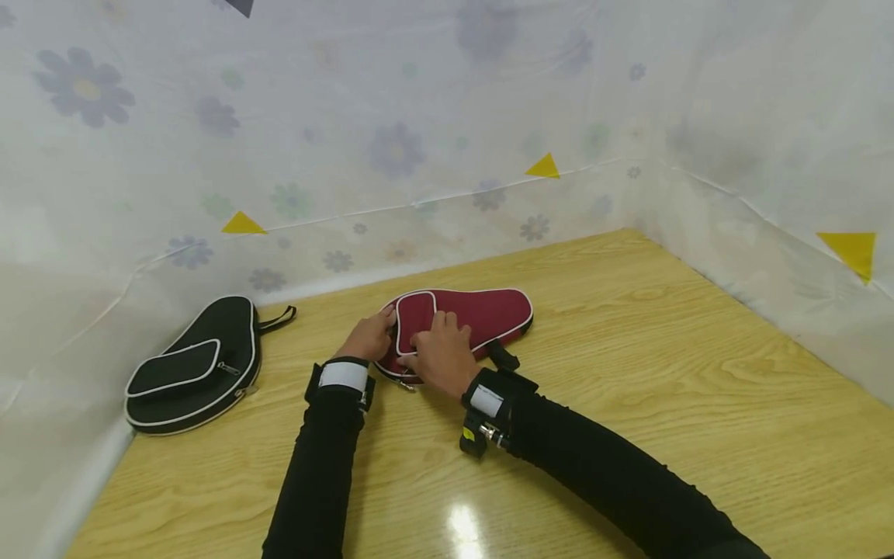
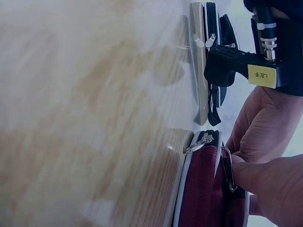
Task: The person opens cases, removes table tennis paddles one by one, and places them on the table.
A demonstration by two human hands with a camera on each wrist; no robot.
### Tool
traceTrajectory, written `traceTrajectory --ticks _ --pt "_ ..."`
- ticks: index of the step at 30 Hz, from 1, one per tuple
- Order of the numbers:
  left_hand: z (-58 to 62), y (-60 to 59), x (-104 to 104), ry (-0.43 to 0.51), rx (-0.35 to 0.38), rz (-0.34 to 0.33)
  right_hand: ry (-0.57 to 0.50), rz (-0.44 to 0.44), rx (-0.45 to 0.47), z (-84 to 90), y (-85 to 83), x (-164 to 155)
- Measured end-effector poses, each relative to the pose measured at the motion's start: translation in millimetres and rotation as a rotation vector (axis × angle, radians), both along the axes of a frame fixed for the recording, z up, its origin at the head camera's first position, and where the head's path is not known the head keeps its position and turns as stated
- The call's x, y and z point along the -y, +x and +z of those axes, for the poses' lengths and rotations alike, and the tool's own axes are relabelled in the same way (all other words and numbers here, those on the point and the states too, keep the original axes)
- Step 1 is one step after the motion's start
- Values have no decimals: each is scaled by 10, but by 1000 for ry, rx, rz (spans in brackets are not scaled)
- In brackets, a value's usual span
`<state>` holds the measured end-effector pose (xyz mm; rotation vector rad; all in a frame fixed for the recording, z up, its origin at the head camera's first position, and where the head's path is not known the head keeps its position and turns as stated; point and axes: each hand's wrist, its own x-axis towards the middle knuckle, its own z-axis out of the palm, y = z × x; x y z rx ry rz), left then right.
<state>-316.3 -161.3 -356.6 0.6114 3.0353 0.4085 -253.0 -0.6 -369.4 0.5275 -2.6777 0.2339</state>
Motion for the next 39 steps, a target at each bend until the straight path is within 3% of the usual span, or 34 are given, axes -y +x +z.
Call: traceTrajectory --ticks 6,9,14,18,21,24,27,31,35,39 --pt "31 10 0 13 60 28 23 16 10 8 -43 -13" --pt "71 49 -8 -7 71 22 5 45 67 51 -72 -53" --pt "227 250 4 -57 49 -21 -37 17 194 88 -181 -77" --pt "285 492 2 -46 -19 39 -30 -50 271 60 -294 -67" --pt "231 657 29 -16 21 91 -30 -73 324 48 -361 -23" --pt "145 783 29 35 128 96 -41 -90 367 70 -396 29" --pt "76 864 -56 94 183 101 -45 -107 403 139 -396 25" --pt "14 916 -170 102 129 153 -34 -109 436 209 -367 24" --pt "0 921 -224 19 37 196 -31 -118 444 238 -339 28" --pt "1 899 -197 1 13 192 -34 -130 443 249 -325 46"
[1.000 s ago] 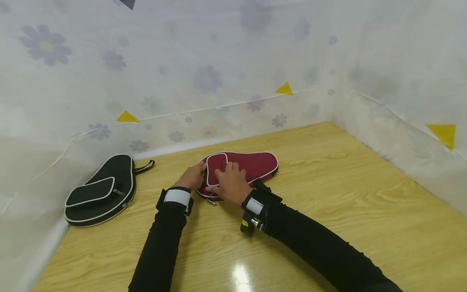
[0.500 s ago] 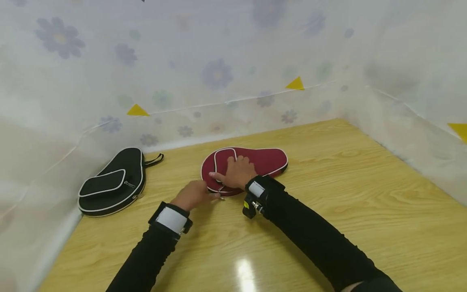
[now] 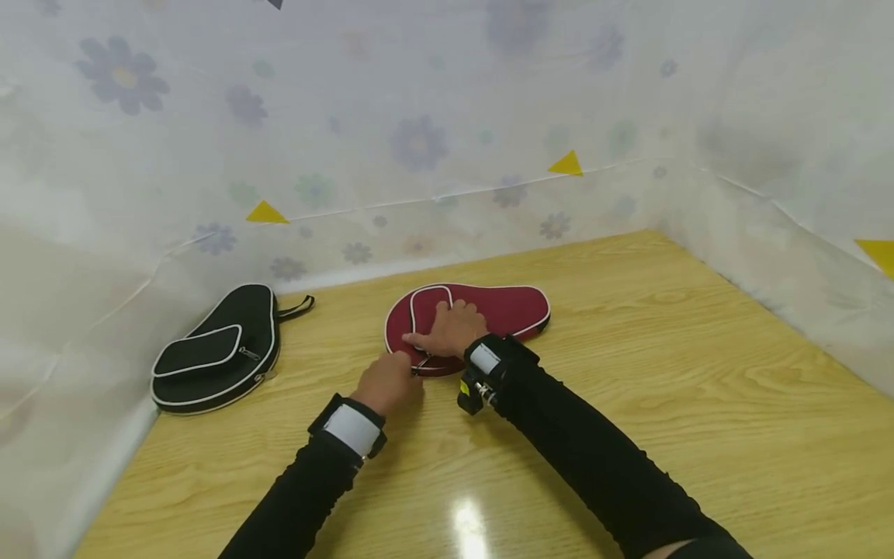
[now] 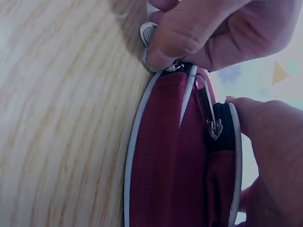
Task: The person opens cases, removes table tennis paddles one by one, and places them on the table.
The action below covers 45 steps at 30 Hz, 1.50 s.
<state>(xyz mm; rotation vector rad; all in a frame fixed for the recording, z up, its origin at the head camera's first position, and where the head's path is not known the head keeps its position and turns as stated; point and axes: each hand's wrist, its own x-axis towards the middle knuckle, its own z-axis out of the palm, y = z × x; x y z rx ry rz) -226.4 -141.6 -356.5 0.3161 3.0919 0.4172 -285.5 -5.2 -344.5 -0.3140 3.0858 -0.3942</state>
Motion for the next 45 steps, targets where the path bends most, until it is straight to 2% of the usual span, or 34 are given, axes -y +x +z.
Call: traceTrajectory --ticks 7,10,19,31,36,45 --pt "15 -42 126 80 31 -125 27 -3 2 -15 -14 16" --pt "12 -79 172 117 65 -149 44 9 -2 -31 -35 10" --pt "-11 -121 239 145 90 -144 59 95 -23 -52 -81 -29" --pt "3 -96 267 153 79 -156 113 216 57 -96 -180 -130" --pt "1 -97 273 149 70 -167 97 257 67 -108 -194 -190" --pt "2 -103 275 167 86 -165 122 335 64 -21 -185 -230"
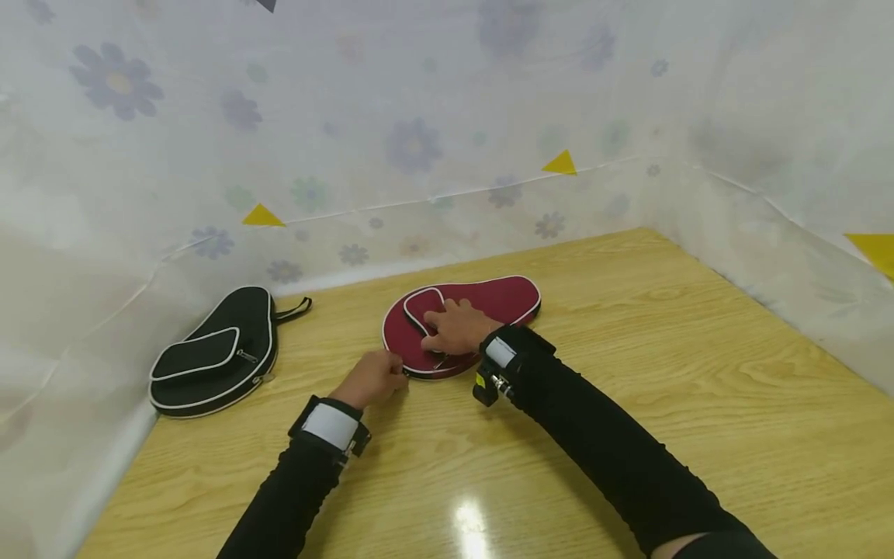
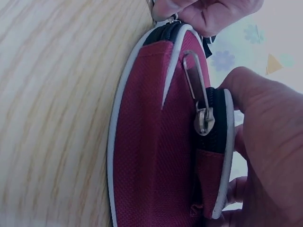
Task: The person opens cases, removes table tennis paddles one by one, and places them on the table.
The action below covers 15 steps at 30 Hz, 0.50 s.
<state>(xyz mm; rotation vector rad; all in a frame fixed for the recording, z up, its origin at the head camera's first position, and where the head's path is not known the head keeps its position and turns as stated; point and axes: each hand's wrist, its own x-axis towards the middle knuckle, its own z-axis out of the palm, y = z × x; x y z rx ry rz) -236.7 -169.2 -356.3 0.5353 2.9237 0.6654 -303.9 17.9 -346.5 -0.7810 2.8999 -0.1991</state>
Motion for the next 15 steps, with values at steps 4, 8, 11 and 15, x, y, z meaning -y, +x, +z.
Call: traceTrajectory --ticks 4,8,11,15 --pt "-8 -14 -13 10 4 -7 9 48 17 33 -17 -52" --pt "-11 -31 -20 9 0 -17 -17 63 48 47 -30 -111" --pt "-2 -44 -15 3 -4 -22 -32 75 53 48 -35 -138" --pt "12 -54 -12 8 8 -19 -37 96 38 46 -43 -151"
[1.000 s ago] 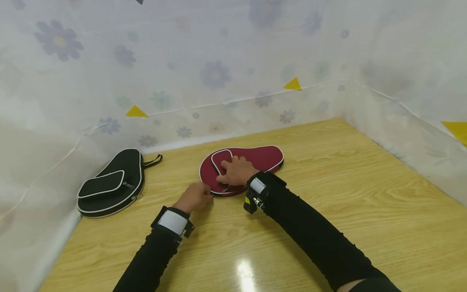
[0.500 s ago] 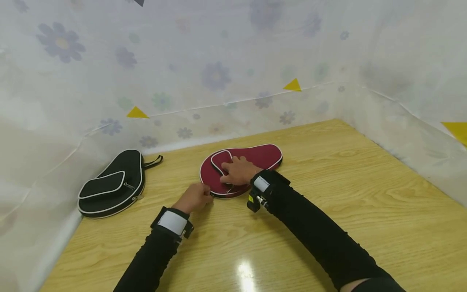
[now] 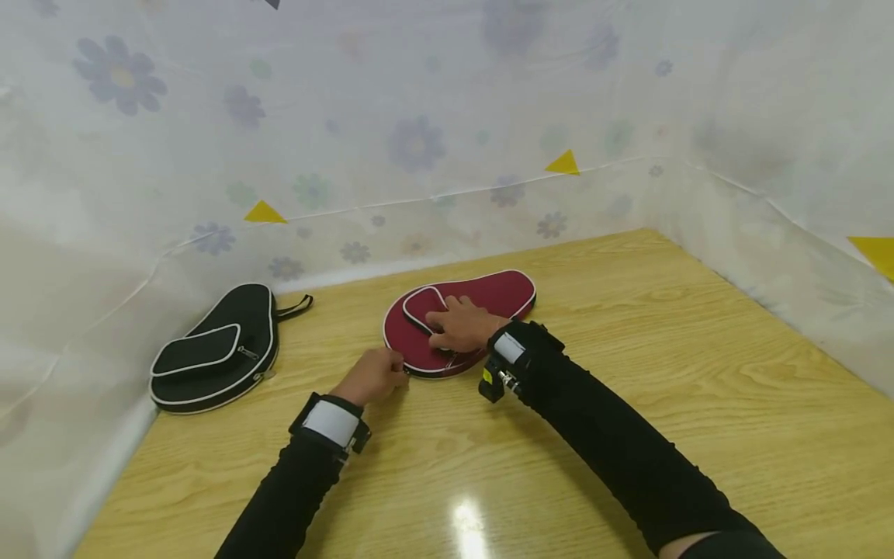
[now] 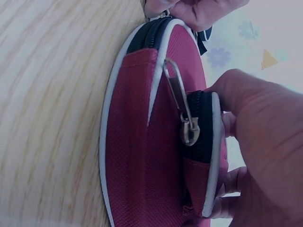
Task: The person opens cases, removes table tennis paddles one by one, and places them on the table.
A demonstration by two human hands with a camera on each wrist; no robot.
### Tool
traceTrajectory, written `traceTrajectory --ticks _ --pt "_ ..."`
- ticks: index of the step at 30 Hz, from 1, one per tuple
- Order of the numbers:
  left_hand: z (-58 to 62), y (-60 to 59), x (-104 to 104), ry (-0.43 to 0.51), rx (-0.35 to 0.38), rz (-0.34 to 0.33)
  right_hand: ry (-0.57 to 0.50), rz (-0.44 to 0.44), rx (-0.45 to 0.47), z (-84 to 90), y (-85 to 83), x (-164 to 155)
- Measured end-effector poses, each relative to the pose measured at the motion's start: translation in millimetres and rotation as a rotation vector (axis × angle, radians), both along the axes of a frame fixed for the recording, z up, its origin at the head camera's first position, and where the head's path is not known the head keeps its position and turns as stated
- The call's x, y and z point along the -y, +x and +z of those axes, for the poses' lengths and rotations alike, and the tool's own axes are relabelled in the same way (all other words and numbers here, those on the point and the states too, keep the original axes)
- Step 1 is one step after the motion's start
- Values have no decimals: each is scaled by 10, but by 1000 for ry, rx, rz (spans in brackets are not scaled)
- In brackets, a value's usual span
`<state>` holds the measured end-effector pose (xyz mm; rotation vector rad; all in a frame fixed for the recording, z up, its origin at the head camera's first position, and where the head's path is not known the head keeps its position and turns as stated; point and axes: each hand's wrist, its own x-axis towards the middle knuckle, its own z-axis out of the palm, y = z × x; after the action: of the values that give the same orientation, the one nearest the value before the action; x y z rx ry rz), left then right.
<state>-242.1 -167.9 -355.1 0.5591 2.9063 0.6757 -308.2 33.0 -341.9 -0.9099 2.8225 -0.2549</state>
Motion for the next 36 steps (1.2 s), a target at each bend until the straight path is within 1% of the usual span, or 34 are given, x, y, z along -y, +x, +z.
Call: traceTrajectory --ticks 5,11,17,25,31,34,36 --pt "16 10 -14 12 15 4 5 16 -5 28 15 -20" --pt "7 17 -7 11 4 -5 14 40 -11 45 32 -32" --pt "17 11 -8 6 4 -5 40 105 -39 113 54 -45" --pt "22 -5 -5 5 5 -16 88 163 -36 181 34 -77" --pt "8 -27 4 13 15 -7 89 221 -49 214 14 -138" --pt "6 -31 8 5 1 -17 84 227 -54 225 10 -153" --pt "10 -28 8 -6 -15 -32 90 194 -41 217 19 -142"
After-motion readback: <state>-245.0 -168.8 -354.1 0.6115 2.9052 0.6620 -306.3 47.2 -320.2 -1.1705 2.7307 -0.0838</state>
